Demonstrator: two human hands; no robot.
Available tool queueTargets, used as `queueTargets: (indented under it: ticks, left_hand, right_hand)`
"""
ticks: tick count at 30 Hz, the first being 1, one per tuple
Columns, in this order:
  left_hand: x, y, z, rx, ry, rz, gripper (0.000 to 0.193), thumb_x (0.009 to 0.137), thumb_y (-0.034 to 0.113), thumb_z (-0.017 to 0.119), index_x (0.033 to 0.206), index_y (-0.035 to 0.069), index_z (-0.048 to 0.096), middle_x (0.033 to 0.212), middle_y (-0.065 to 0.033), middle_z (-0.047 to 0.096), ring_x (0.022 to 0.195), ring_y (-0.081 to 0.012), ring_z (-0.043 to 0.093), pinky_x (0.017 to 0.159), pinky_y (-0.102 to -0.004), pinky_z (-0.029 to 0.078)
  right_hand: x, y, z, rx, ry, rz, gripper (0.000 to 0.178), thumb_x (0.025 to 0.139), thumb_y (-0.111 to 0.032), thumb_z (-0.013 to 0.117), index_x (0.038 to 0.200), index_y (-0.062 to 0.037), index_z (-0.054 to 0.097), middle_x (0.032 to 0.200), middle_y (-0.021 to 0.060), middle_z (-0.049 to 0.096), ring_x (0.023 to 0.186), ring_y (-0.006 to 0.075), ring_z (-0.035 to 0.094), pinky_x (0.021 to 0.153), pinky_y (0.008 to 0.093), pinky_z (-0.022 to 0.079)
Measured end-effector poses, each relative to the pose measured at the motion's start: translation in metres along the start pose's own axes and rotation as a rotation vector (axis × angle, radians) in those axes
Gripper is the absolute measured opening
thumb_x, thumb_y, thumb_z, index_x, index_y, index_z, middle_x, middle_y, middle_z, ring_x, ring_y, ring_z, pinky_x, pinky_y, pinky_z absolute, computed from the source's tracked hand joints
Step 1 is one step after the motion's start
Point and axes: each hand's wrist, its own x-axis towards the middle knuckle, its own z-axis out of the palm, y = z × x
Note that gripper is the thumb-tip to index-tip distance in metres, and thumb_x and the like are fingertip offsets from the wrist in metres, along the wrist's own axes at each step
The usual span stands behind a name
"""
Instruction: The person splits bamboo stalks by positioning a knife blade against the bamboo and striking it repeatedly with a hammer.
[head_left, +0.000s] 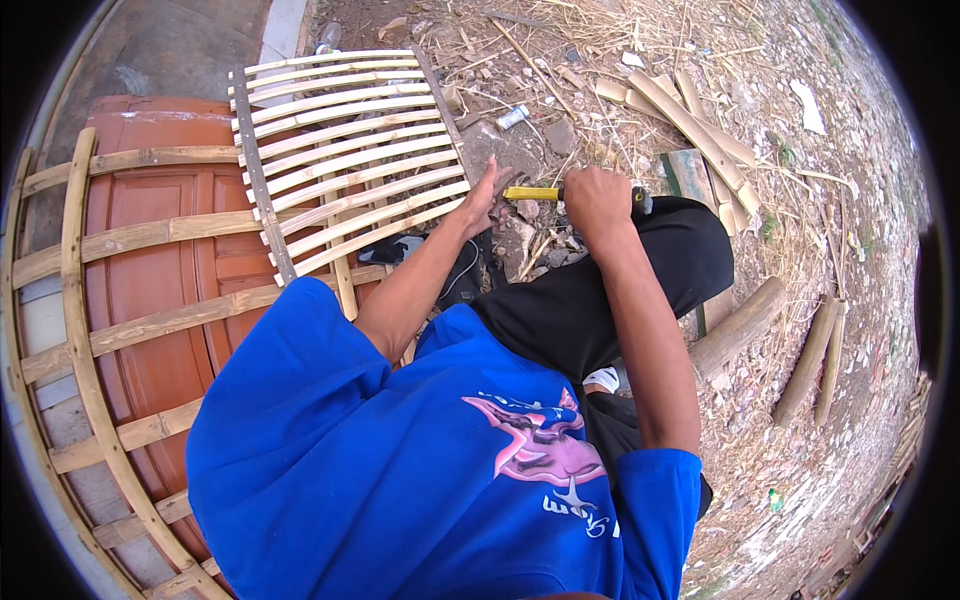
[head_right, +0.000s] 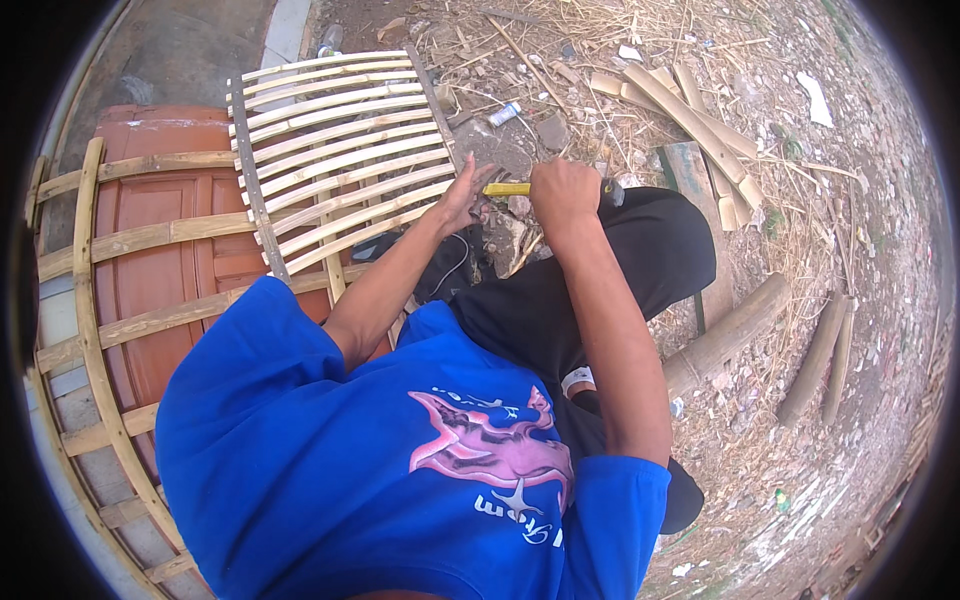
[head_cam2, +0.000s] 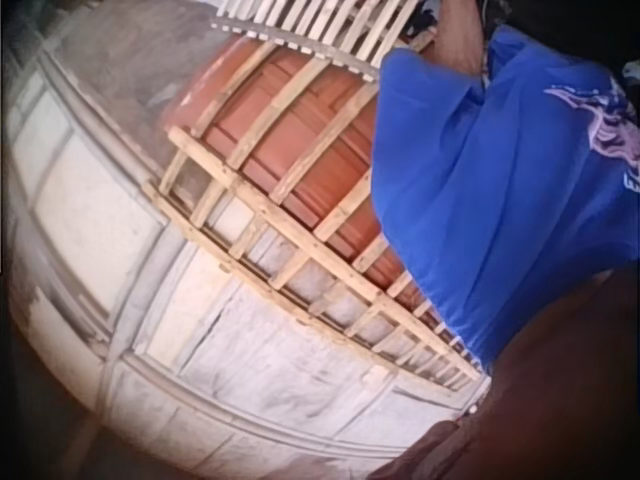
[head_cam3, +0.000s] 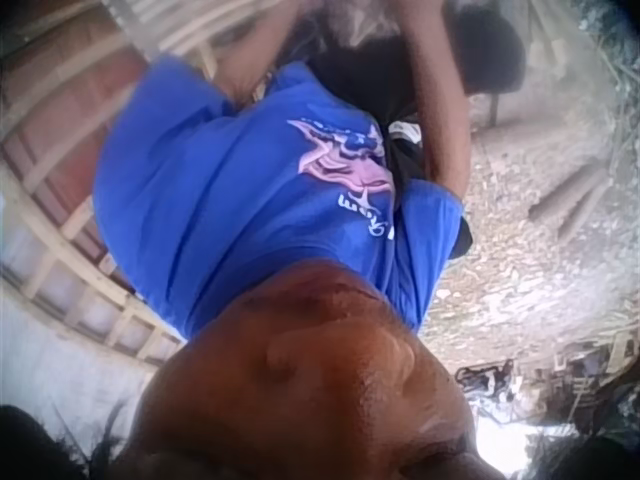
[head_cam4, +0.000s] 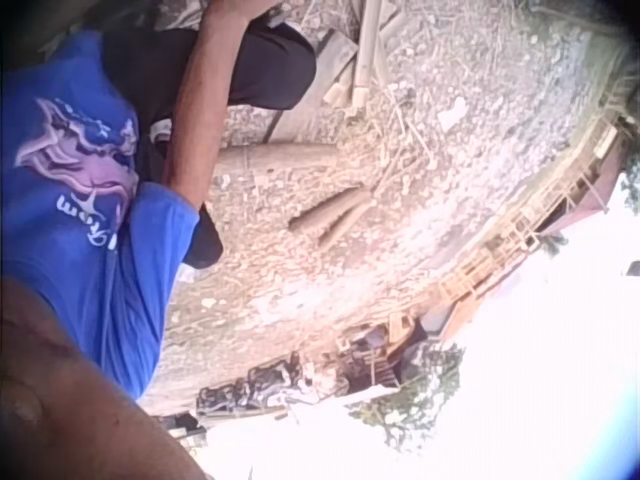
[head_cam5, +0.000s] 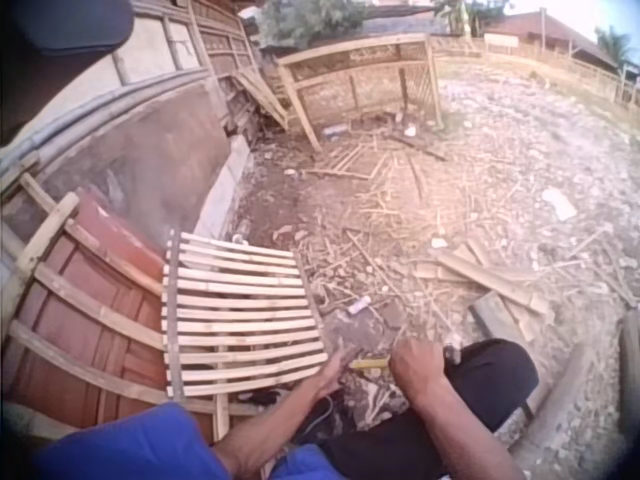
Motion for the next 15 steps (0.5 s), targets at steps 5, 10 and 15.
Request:
queueTargets:
  ticks: [5,10,15]
  left_hand:
    - [0.008,-0.006,0.001,0.016,0.013,-0.043,0.087,0.094,0.075,0.016,0.155,0.014,0.02,0.155,-0.0033,0.03,0.069,-0.0125,0.032,0.064,-0.0281,0.033]
    - [0.009,-0.006,0.01,-0.013,0.065,-0.046,0.086,0.095,0.074,0.016,0.153,0.012,0.027,0.138,-0.0026,0.046,0.069,-0.0119,0.032,0.064,-0.0275,0.032]
    - [0.007,-0.007,0.012,0.08,0.046,-0.004,0.083,0.096,0.073,0.017,0.145,0.013,0.045,0.089,0.0035,0.048,0.069,-0.0104,0.033,0.064,-0.0266,0.032]
  right_hand:
    - [-0.009,0.005,-0.011,-0.033,0.004,0.005,0.015,0.085,-0.014,0.058,0.082,-0.011,0.073,0.078,0.0108,0.071,0.076,0.0287,0.071,0.064,0.041,0.055]
    - [-0.013,0.013,0.0,-0.016,0.04,-0.015,0.015,0.084,-0.014,0.058,0.08,-0.0095,0.071,0.075,0.0122,0.07,0.073,0.0306,0.071,0.062,0.043,0.055]
    - [-0.017,0.016,0.0,-0.017,0.028,-0.011,0.015,0.084,-0.014,0.058,0.078,-0.0096,0.071,0.074,0.0121,0.07,0.073,0.0296,0.071,0.061,0.0418,0.055]
